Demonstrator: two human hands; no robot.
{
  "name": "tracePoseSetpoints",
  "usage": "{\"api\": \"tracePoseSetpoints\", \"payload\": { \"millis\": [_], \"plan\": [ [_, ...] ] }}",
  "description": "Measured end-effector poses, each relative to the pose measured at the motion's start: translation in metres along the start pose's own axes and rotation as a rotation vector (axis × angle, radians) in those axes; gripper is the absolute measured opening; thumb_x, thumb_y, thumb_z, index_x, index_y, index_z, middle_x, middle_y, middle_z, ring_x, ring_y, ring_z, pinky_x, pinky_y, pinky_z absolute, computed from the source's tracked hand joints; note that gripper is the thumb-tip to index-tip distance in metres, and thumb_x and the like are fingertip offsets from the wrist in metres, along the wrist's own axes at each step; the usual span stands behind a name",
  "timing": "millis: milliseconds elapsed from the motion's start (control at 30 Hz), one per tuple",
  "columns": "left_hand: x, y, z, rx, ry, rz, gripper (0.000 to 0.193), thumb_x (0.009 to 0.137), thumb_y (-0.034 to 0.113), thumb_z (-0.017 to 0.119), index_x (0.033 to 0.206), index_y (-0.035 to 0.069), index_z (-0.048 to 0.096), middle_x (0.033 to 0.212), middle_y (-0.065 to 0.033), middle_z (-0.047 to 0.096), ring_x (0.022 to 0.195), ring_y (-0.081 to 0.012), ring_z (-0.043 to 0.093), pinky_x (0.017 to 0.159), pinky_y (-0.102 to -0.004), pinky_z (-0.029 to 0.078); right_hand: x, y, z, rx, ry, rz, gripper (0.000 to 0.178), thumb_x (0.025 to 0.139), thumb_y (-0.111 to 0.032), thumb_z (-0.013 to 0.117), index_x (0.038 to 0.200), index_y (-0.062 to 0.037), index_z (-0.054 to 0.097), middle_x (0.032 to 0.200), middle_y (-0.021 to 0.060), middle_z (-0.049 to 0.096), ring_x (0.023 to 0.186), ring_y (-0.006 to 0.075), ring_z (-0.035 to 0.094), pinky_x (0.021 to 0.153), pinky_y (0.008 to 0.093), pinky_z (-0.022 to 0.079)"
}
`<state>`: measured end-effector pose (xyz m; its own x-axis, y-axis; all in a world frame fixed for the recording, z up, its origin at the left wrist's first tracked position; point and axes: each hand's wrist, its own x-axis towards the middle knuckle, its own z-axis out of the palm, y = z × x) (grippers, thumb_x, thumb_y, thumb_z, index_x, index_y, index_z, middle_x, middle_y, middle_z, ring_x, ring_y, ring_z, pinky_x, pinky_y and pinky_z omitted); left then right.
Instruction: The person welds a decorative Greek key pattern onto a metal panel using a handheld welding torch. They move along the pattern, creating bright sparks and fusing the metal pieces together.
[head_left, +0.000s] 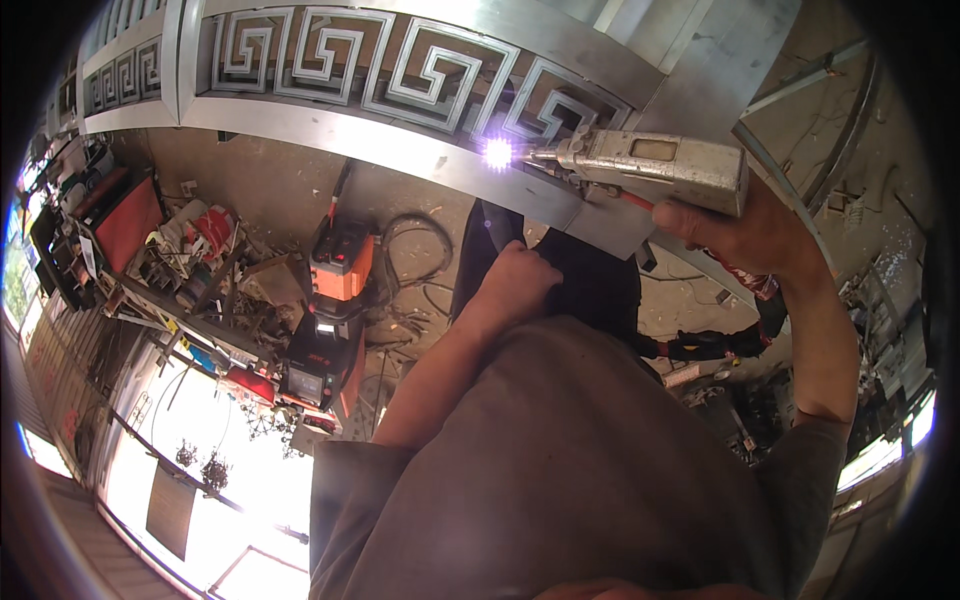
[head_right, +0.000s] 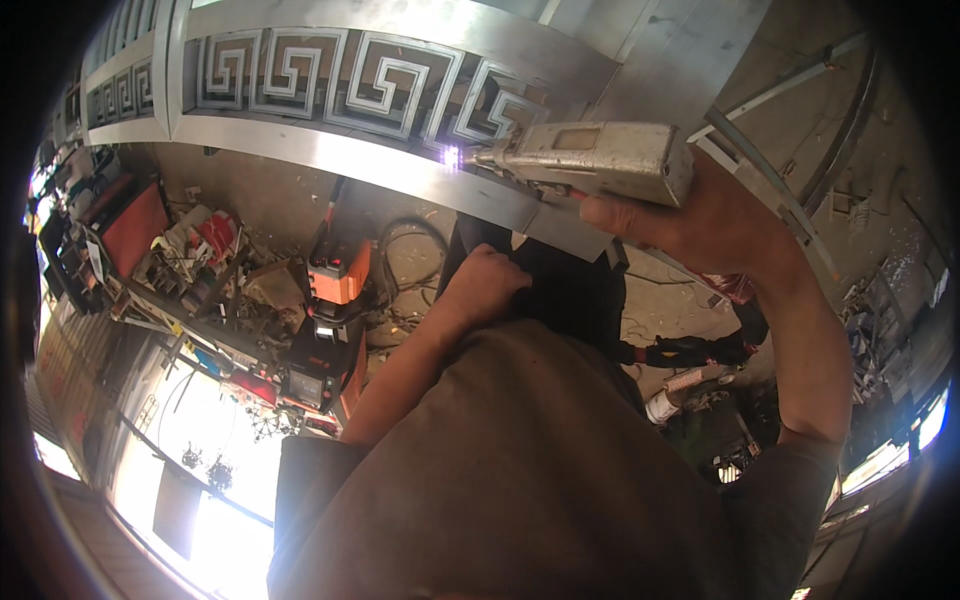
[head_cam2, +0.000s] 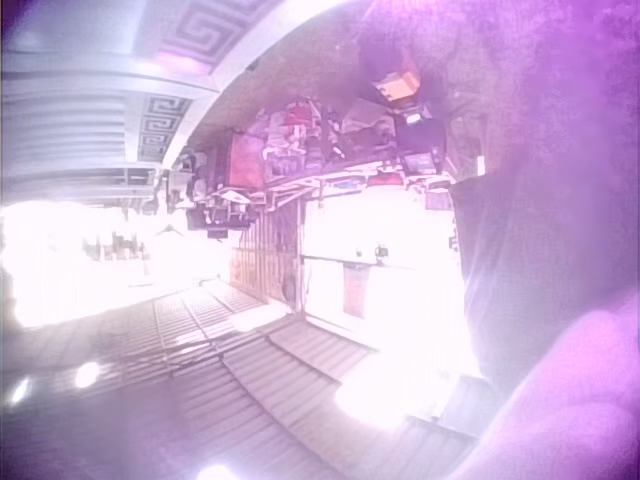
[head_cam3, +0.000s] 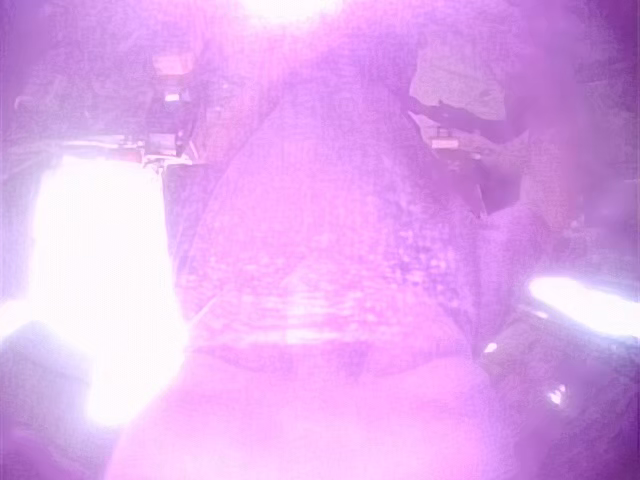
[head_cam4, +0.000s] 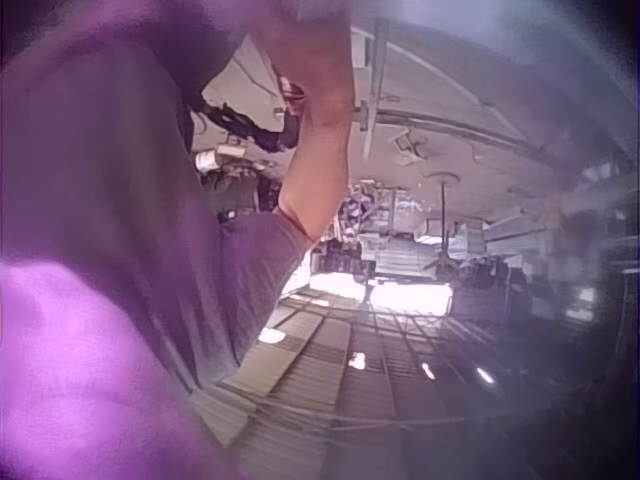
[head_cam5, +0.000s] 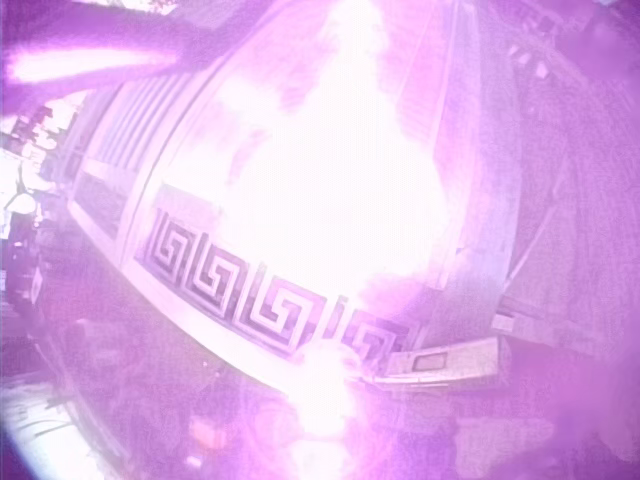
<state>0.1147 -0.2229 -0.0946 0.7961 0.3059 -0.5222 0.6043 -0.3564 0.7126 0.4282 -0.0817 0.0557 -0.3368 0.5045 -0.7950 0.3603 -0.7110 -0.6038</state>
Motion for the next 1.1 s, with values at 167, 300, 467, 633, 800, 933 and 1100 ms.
{"api": "tracePoseSetpoints", "payload": {
  "millis": [167, 300, 467, 633, 800, 933, 1100],
  "plan": [
    [-0.0005, 0.001, -0.0003, 0.02, -0.004, 0.001, 0.017, 0.079, 0.018, 0.074, 0.095, 0.019, 0.08, 0.088, -0.0049, 0.077, 0.092, -0.0254, 0.074, 0.093, -0.0414, 0.049, -0.0003, -0.0027, 0.0008, -0.035, -0.008, -0.003, 0.056, 0.098, -0.041, 0.082, 0.139, -0.0047, 0.069, 0.124, 0.0077, 0.079, 0.118, 0.0183, 0.071, 0.103, 0.0337, 0.056],
    [0.0002, 0.001, 0.0024, 0.011, 0.0, -0.009, 0.017, 0.078, 0.018, 0.074, 0.094, 0.019, 0.08, 0.087, -0.005, 0.076, 0.092, -0.0253, 0.074, 0.093, -0.0413, 0.049, -0.0003, -0.0045, 0.0023, -0.066, 0.001, -0.013, 0.058, 0.098, -0.043, 0.082, 0.139, -0.0051, 0.068, 0.124, 0.0081, 0.079, 0.118, 0.0186, 0.071, 0.103, 0.034, 0.056],
    [-0.0011, -0.0002, 0.0055, 0.006, 0.038, 0.003, 0.016, 0.077, 0.018, 0.074, 0.092, 0.019, 0.079, 0.086, -0.0058, 0.076, 0.091, -0.0261, 0.074, 0.092, -0.0419, 0.05, -0.0014, -0.0051, 0.0009, -0.065, -0.014, 0.021, 0.059, 0.098, -0.044, 0.082, 0.139, -0.0039, 0.068, 0.124, 0.0082, 0.078, 0.118, 0.0185, 0.071, 0.102, 0.0338, 0.056],
    [-0.0011, 0.0, 0.0048, -0.003, 0.058, 0.008, 0.016, 0.077, 0.018, 0.074, 0.091, 0.019, 0.079, 0.086, -0.0056, 0.076, 0.091, -0.0257, 0.074, 0.092, -0.0416, 0.05, -0.001, -0.002, 0.0008, -0.022, -0.011, 0.009, 0.06, 0.098, -0.041, 0.083, 0.141, -0.0032, 0.066, 0.124, 0.0072, 0.078, 0.116, 0.0172, 0.071, 0.099, 0.0324, 0.057],
    [0.0003, 0.0017, 0.0015, 0.003, 0.047, 0.01, 0.016, 0.077, 0.017, 0.074, 0.091, 0.019, 0.079, 0.086, -0.0054, 0.076, 0.091, -0.0253, 0.074, 0.092, -0.0411, 0.049, -0.0027, -0.0017, -0.0017, 0.052, -0.043, 0.049, 0.061, 0.097, -0.039, 0.084, 0.144, -0.0036, 0.064, 0.124, 0.006, 0.078, 0.114, 0.0157, 0.071, 0.094, 0.0307, 0.059],
    [0.0014, 0.0027, -0.0012, 0.004, 0.044, 0.006, 0.017, 0.077, 0.016, 0.074, 0.093, 0.019, 0.08, 0.086, -0.005, 0.076, 0.092, -0.025, 0.074, 0.092, -0.0413, 0.049, -0.0054, -0.0021, -0.0029, 0.045, -0.03, 0.09, 0.061, 0.097, -0.038, 0.084, 0.144, -0.0037, 0.064, 0.125, 0.0065, 0.077, 0.116, 0.0158, 0.071, 0.097, 0.0308, 0.058],
    [0.0037, 0.0026, -0.0008, 0.026, -0.011, -0.006, 0.02, 0.077, 0.017, 0.074, 0.095, 0.02, 0.08, 0.088, -0.0044, 0.077, 0.092, -0.0251, 0.074, 0.093, -0.0418, 0.05, -0.0073, 0.0008, -0.0029, 0.047, -0.008, 0.061, 0.059, 0.098, -0.033, 0.084, 0.145, -0.0031, 0.064, 0.126, 0.0069, 0.077, 0.12, 0.0164, 0.069, 0.104, 0.0315, 0.056]
  ]
}}
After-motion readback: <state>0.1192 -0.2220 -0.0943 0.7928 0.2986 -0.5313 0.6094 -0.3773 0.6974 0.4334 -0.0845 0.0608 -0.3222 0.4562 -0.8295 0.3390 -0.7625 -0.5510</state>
